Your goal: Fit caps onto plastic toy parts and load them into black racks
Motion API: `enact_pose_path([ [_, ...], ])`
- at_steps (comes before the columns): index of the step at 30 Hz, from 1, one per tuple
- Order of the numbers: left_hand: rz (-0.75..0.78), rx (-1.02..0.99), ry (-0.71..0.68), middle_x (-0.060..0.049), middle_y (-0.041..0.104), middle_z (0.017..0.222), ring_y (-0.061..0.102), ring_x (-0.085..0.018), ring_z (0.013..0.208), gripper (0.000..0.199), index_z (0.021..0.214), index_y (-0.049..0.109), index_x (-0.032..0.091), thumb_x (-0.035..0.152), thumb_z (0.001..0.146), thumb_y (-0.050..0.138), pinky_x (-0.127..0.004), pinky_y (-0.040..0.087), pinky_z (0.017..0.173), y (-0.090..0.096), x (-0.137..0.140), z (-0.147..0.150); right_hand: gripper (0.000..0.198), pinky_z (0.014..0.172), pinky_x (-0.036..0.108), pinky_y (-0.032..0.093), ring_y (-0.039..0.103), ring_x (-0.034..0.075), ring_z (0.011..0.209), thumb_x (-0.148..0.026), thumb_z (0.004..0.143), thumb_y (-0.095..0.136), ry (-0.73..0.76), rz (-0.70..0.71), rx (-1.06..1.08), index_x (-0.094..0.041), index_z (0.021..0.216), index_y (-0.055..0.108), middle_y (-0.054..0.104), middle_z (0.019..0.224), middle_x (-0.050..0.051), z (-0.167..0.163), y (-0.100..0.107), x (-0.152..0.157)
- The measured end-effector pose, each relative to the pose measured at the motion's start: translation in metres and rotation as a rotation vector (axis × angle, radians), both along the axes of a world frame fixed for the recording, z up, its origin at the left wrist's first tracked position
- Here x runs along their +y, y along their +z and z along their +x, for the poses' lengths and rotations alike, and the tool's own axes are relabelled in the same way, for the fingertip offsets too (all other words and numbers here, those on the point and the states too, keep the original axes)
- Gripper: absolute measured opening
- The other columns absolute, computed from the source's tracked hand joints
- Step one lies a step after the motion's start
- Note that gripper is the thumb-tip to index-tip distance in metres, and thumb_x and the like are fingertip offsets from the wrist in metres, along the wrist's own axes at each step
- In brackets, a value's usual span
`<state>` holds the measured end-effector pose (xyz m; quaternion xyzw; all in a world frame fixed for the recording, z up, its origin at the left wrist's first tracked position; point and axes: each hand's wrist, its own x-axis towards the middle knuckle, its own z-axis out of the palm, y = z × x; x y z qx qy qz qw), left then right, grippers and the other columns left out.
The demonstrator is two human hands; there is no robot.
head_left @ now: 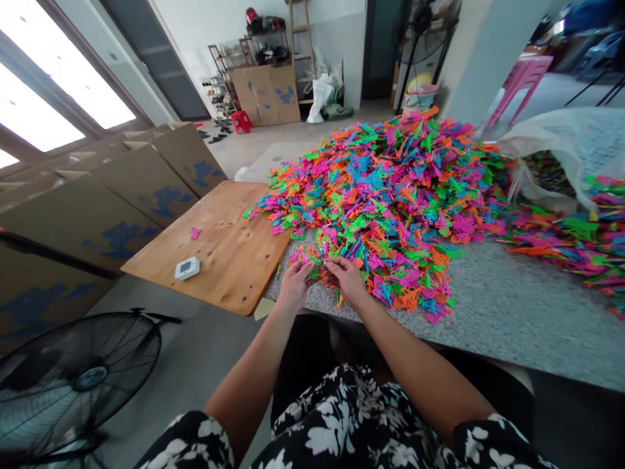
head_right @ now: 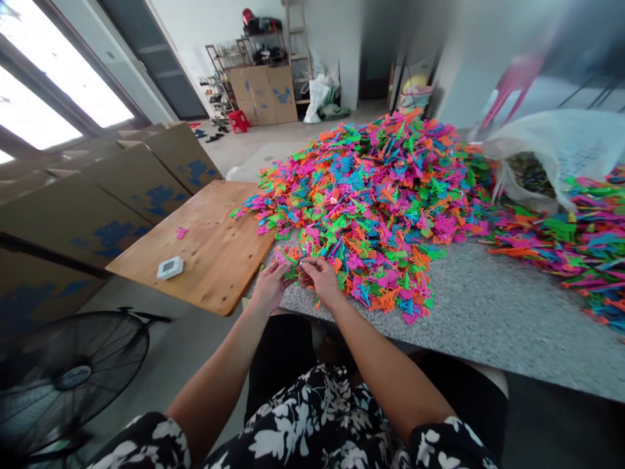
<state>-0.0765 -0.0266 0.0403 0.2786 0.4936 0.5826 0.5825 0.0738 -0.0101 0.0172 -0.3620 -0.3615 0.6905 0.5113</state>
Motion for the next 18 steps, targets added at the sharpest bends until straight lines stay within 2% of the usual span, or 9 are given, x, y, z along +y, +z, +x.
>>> enact_pose_path([
  [5,0.018,0.036,-0.003,-0.002,0.073,0.079,0.068,-0.015,0.070,0.045,0.086,0.074,0.016,0.043,0.059,0.099,-0.028,0.056,0.068,0.006,-0.001,0.007,0.045,0.053,0.027,0.055,0.062,0.014,0.060,-0.055,0.072,0.086,-0.023,0.002,0.032,-0.022,0.099,0.070,0.070,0.076,-0.002,0.002,-0.004,0.000],
  [13,0.101,0.139,0.118,0.001,0.068,0.077,0.064,-0.013,0.072,0.037,0.083,0.071,0.019,0.045,0.069,0.093,-0.027,0.053,0.071,0.005,-0.004,0.021,0.046,0.045,0.026,0.049,0.051,0.011,0.050,-0.064,0.075,0.081,0.016,-0.025,0.042,-0.022,0.085,0.064,0.068,0.075,-0.001,0.003,0.005,-0.006],
  [18,0.082,0.150,0.094,0.001,0.068,0.074,0.062,-0.013,0.070,0.035,0.080,0.072,0.019,0.045,0.070,0.092,-0.026,0.051,0.069,0.000,-0.006,0.033,0.038,0.048,0.029,0.048,0.054,0.014,0.052,-0.062,0.091,0.067,-0.117,0.168,-0.272,-0.024,0.092,0.067,0.067,0.075,0.001,0.013,0.004,-0.021],
])
